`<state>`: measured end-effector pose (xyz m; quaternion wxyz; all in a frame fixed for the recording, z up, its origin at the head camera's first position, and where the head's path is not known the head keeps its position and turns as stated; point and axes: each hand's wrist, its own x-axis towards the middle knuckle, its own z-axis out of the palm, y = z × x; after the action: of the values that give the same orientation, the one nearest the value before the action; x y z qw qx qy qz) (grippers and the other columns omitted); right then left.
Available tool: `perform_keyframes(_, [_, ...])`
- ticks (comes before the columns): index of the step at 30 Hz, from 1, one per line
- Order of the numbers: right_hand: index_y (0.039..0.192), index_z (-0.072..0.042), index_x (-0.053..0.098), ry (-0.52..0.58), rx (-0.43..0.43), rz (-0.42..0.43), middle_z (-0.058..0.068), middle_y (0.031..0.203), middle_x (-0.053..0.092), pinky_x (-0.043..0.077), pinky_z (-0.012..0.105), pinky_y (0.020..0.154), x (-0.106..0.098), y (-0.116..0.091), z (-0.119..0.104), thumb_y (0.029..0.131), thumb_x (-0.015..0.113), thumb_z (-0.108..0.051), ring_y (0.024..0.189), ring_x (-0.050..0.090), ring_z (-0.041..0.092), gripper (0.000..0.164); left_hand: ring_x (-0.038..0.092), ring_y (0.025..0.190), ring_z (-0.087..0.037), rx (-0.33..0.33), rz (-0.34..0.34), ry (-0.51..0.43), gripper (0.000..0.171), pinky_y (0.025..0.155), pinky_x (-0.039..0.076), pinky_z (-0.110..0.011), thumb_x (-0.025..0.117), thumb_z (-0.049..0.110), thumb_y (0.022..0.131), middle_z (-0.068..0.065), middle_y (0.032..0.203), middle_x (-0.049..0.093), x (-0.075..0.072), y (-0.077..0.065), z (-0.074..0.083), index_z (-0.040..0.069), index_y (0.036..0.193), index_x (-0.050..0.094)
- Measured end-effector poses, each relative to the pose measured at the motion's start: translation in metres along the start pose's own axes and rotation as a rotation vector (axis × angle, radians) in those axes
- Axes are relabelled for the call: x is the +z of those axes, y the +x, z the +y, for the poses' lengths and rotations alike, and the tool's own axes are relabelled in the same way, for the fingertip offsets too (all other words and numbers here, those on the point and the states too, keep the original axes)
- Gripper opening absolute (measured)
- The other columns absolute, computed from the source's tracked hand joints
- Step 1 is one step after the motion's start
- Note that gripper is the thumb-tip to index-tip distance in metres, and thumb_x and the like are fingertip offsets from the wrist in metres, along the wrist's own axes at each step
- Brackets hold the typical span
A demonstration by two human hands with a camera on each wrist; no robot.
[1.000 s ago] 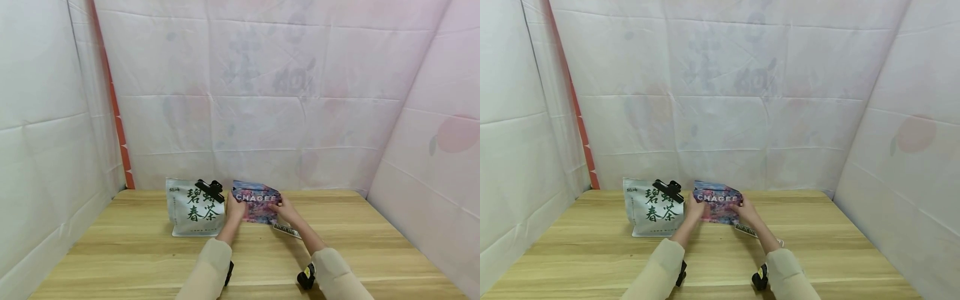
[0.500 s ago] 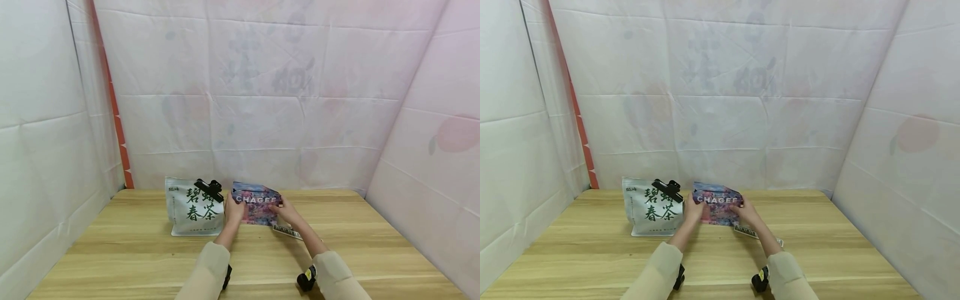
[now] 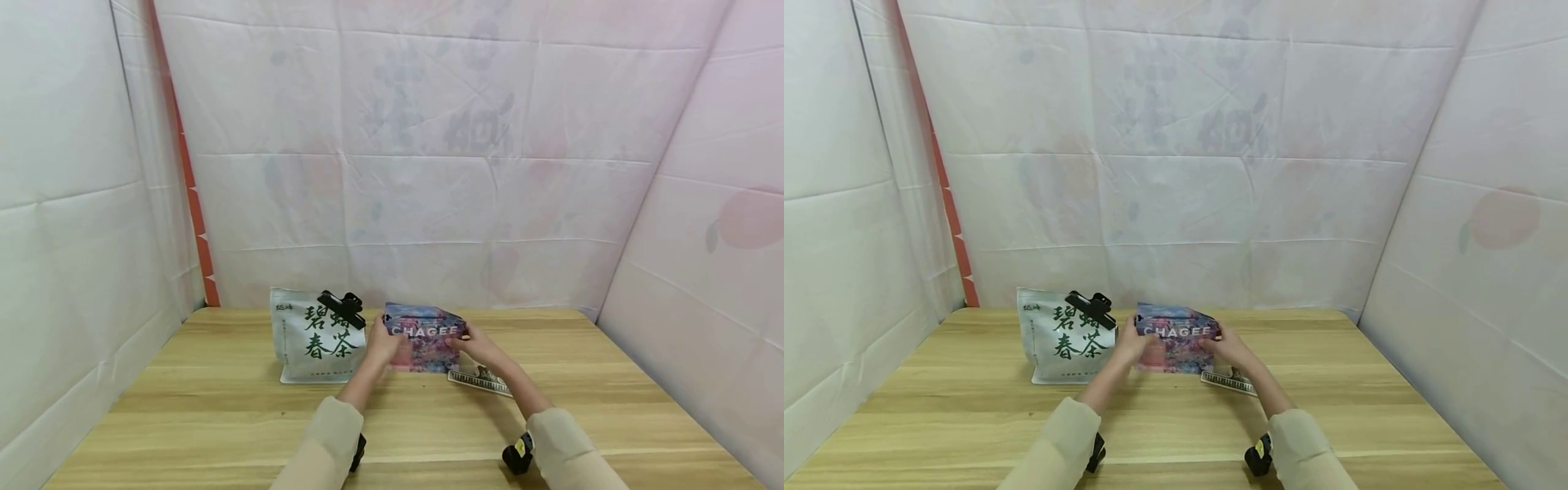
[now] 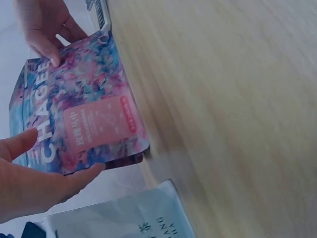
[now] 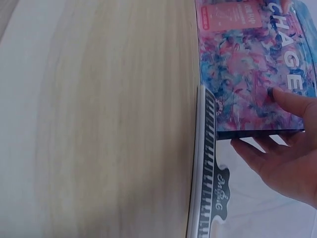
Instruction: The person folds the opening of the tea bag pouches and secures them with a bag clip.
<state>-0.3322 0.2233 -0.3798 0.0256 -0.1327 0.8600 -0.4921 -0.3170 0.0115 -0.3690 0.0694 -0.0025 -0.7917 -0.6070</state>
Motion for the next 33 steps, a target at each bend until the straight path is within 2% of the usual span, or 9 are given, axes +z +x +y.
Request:
perform_keyframes(3, [0.131,0.011,0.033,-0.004,0.015,-0.03,0.024,0.117,0.048,0.037,0.052,0.091,-0.004,-0.002,0.001,0.093,0.055,-0.015,0.116,0.039,0.046,0.051,0.034,0.122,-0.043,-0.011,-0.029,-0.004,0.065,0.097,0.031,-0.049,0.064,0.004,0.083,-0.031,0.134,0.034,-0.002,-0.003,0.003,-0.009,0.135,0.028])
perform_keyframes(7, [0.133,0.009,0.032,0.0,0.014,-0.067,0.023,0.121,0.046,0.035,0.054,0.092,-0.008,-0.006,0.004,0.094,0.053,-0.015,0.119,0.036,0.046,0.05,0.041,0.116,-0.042,-0.016,-0.056,0.017,0.059,0.092,0.036,-0.049,0.064,0.006,0.084,-0.03,0.128,0.04,-0.005,-0.008,0.006,-0.008,0.132,0.032])
perform_keyframes(11, [0.132,0.009,0.032,0.008,-0.019,-0.097,0.023,0.119,0.047,0.037,0.053,0.091,-0.01,-0.009,0.006,0.094,0.053,-0.015,0.117,0.039,0.045,0.049,0.044,0.113,-0.041,-0.033,-0.087,0.056,0.057,0.088,0.038,-0.049,0.064,0.009,0.086,-0.029,0.126,0.041,-0.008,-0.012,0.007,-0.007,0.13,0.033])
perform_keyframes(16, [0.131,0.008,0.035,0.007,-0.043,-0.123,0.02,0.118,0.05,0.039,0.051,0.089,-0.01,-0.012,0.004,0.094,0.054,-0.017,0.115,0.042,0.042,0.049,0.038,0.119,-0.043,-0.044,-0.122,0.145,0.064,0.093,0.035,-0.051,0.061,0.013,0.088,-0.032,0.133,0.034,-0.011,-0.015,0.009,-0.008,0.136,0.026])
perform_keyframes(20, [0.134,0.007,0.032,0.005,-0.034,-0.131,0.02,0.119,0.049,0.039,0.051,0.09,-0.011,-0.016,0.002,0.094,0.055,-0.017,0.116,0.041,0.043,0.052,0.034,0.122,-0.044,-0.039,-0.148,0.176,0.066,0.095,0.032,-0.052,0.059,0.014,0.09,-0.033,0.136,0.03,-0.012,-0.015,0.008,-0.009,0.139,0.021])
perform_keyframes(27, [0.131,0.01,0.031,-0.024,-0.009,-0.108,0.02,0.113,0.049,0.04,0.052,0.087,-0.011,-0.019,-0.001,0.094,0.055,-0.018,0.11,0.046,0.041,0.053,0.039,0.117,-0.044,-0.012,-0.134,0.178,0.06,0.092,0.035,-0.052,0.06,0.012,0.089,-0.032,0.129,0.037,-0.012,-0.017,0.009,-0.008,0.135,0.028])
perform_keyframes(33, [0.129,0.011,0.034,-0.002,0.01,-0.072,0.023,0.116,0.049,0.042,0.051,0.085,-0.011,-0.019,0.001,0.092,0.056,-0.014,0.109,0.048,0.041,0.049,0.041,0.116,-0.043,-0.01,-0.122,0.17,0.057,0.092,0.036,-0.051,0.062,0.011,0.087,-0.031,0.126,0.04,-0.012,-0.019,0.01,-0.008,0.133,0.032])
